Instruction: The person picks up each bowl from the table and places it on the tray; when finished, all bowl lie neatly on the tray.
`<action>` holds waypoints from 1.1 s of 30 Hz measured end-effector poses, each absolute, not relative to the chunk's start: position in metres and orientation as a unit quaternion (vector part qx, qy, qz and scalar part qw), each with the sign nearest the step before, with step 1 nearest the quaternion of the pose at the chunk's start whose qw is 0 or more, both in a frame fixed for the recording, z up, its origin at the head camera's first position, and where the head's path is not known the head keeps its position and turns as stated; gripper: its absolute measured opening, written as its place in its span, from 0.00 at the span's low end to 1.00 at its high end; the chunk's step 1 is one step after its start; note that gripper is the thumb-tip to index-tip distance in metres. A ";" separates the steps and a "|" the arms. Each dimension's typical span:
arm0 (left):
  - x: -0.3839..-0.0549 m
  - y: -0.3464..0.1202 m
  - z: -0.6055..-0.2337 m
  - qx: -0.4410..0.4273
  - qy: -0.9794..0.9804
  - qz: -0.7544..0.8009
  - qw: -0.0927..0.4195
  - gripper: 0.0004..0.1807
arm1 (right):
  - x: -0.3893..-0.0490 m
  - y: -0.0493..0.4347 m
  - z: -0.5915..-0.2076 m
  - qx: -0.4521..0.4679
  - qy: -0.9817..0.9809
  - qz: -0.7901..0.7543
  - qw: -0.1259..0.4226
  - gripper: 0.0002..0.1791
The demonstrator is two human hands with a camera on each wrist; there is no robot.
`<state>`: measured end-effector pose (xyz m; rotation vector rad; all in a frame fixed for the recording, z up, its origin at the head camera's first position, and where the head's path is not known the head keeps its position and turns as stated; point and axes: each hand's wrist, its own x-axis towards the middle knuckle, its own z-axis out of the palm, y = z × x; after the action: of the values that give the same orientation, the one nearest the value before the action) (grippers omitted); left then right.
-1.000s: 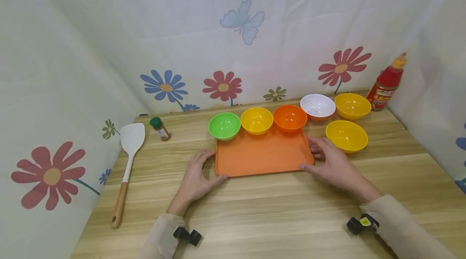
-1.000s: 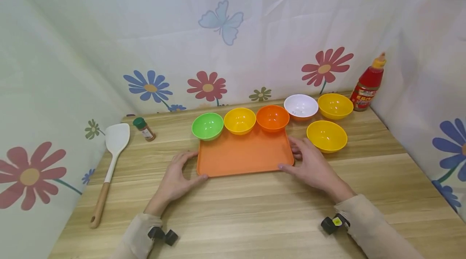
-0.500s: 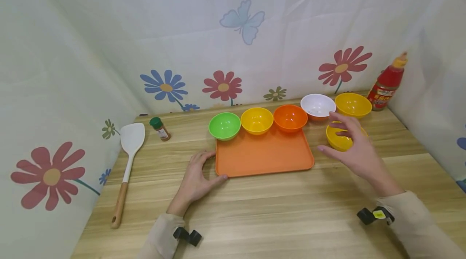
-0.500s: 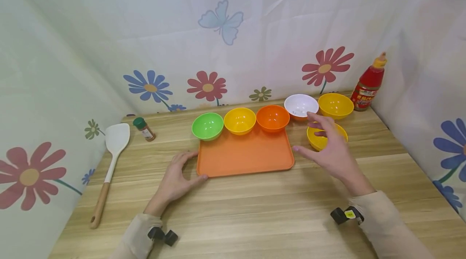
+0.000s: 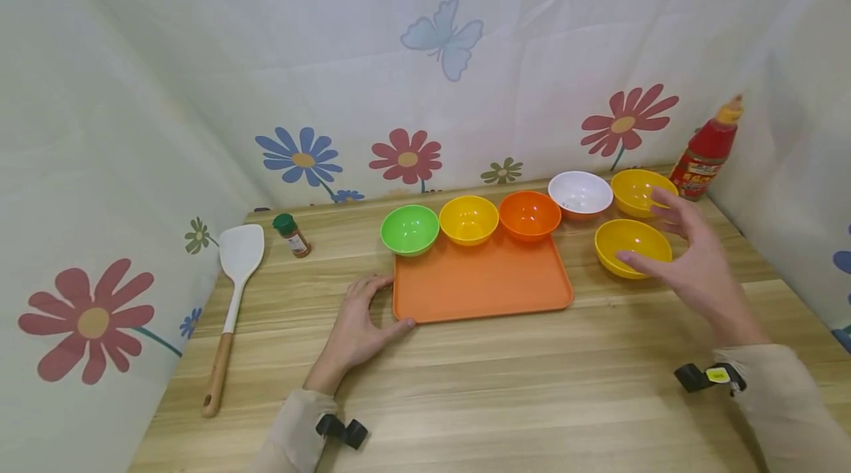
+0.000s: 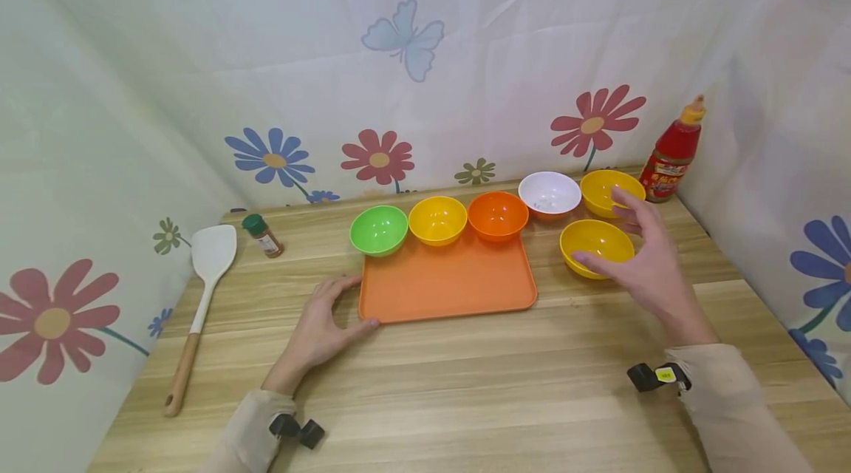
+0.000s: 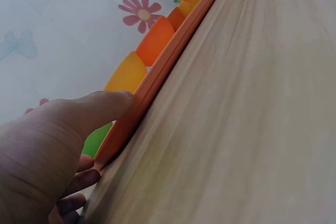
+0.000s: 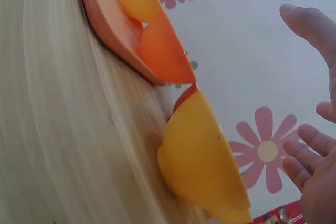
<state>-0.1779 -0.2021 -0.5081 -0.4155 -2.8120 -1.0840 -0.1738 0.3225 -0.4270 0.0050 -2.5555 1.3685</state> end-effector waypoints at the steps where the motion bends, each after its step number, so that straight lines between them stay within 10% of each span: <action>1: -0.178 -0.202 -0.508 -0.136 -0.923 -0.357 0.049 0.49 | -0.175 0.324 -0.428 -0.001 -0.874 0.471 0.117 0.61; 33: -0.177 -0.203 -0.507 -0.135 -0.921 -0.362 0.041 0.49 | -0.193 0.353 -0.482 -0.010 -0.885 0.464 0.033 0.66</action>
<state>-0.1766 -0.2032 -0.5066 -0.4137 -2.8214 -1.1090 -0.1927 0.3527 -0.4818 -0.0301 -2.7238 1.4281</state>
